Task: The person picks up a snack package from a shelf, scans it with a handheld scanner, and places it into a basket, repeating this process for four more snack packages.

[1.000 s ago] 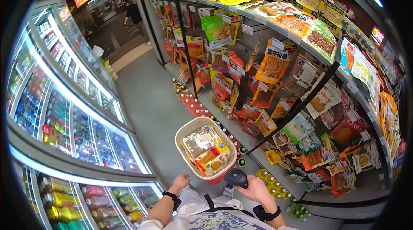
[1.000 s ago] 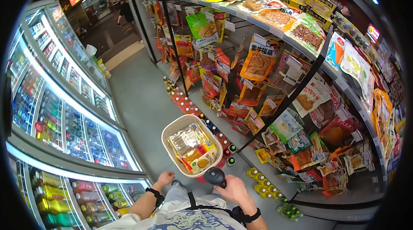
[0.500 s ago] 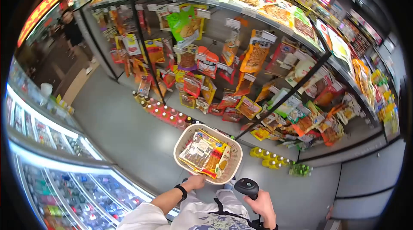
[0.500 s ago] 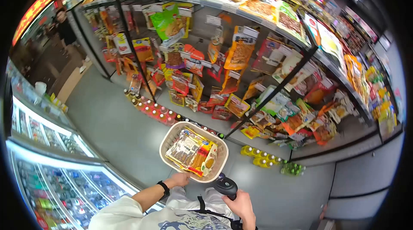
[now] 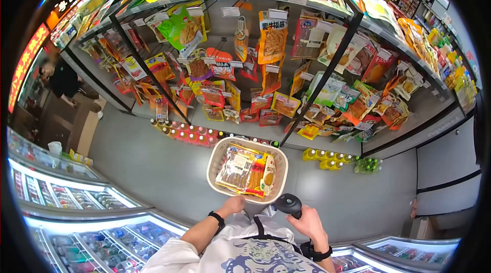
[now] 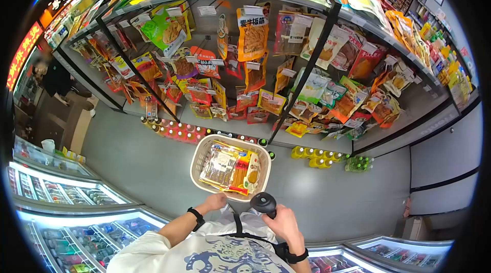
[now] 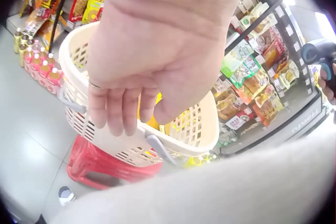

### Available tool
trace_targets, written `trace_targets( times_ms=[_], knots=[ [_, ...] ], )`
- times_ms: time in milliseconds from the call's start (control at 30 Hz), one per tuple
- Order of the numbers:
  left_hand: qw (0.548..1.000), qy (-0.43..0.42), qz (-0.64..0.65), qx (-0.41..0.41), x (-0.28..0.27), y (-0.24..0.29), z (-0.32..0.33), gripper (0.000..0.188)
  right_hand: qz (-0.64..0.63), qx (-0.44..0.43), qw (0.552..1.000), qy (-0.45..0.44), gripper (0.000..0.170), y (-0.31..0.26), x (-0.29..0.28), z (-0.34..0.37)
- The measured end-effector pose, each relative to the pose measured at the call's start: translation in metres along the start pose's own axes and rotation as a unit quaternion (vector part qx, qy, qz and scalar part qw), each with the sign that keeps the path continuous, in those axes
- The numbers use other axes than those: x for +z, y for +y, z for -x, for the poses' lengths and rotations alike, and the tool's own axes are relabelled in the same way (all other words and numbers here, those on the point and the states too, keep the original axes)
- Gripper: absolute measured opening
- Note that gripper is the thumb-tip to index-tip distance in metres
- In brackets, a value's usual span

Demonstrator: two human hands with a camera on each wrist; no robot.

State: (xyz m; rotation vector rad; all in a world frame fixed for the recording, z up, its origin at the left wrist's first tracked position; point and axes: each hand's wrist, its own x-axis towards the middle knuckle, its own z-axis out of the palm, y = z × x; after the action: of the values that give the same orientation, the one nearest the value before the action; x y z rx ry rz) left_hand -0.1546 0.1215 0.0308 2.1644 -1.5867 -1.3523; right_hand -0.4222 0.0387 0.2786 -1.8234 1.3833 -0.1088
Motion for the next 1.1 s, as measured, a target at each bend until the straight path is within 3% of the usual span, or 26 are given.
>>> trace_targets(
  times_ms=[300,433,500,567,600,700,733,800,833,933,1033,1100],
  knots=[
    [0.993,0.083,-0.042,-0.066,-0.022,-0.048,0.037,0.031,-0.04,-0.058,0.997,-0.027,0.036,-0.004,-0.012,-0.03],
    [0.995,0.065,-0.059,-0.045,-0.034,-0.055,0.027,0.031,-0.023,-0.047,0.999,0.01,0.034,-0.017,-0.012,-0.026],
    [0.989,-0.023,-0.148,-0.01,-0.051,-0.049,0.021,0.029,-0.036,-0.035,0.998,0.024,0.033,-0.028,-0.006,-0.022],
    [0.988,-0.031,-0.151,0.01,-0.054,-0.059,0.004,0.028,-0.049,0.055,0.995,0.064,0.031,-0.038,0.008,-0.016],
    [0.986,-0.038,-0.158,0.03,-0.056,-0.066,-0.004,0.027,-0.033,0.054,0.993,0.097,0.029,-0.037,0.021,-0.016],
    [0.981,-0.101,-0.123,0.112,-0.073,-0.084,-0.026,0.026,-0.024,0.125,0.984,0.125,0.028,-0.076,0.055,-0.017],
    [0.975,-0.128,-0.103,0.151,-0.076,-0.094,-0.033,0.026,-0.031,0.11,0.98,0.163,0.028,-0.089,0.072,-0.019],
    [0.972,-0.119,-0.035,0.202,-0.095,-0.104,-0.031,0.025,-0.045,0.149,0.973,0.17,0.028,-0.122,0.106,-0.026],
    [0.974,-0.122,-0.018,0.192,-0.101,-0.108,-0.022,0.025,-0.051,0.185,0.967,0.169,0.028,-0.136,0.114,-0.024],
    [0.946,-0.258,-0.139,0.141,-0.153,-0.126,-0.033,0.029,-0.073,0.167,0.973,0.143,0.027,-0.179,0.142,-0.025],
    [0.962,-0.202,-0.113,0.145,-0.176,-0.165,-0.046,0.03,-0.066,0.188,0.974,0.111,0.024,-0.208,0.155,-0.028],
    [0.968,-0.18,-0.106,0.137,-0.197,-0.18,-0.047,0.028,-0.046,0.179,0.971,0.152,0.028,-0.217,0.16,-0.031]
  ],
)
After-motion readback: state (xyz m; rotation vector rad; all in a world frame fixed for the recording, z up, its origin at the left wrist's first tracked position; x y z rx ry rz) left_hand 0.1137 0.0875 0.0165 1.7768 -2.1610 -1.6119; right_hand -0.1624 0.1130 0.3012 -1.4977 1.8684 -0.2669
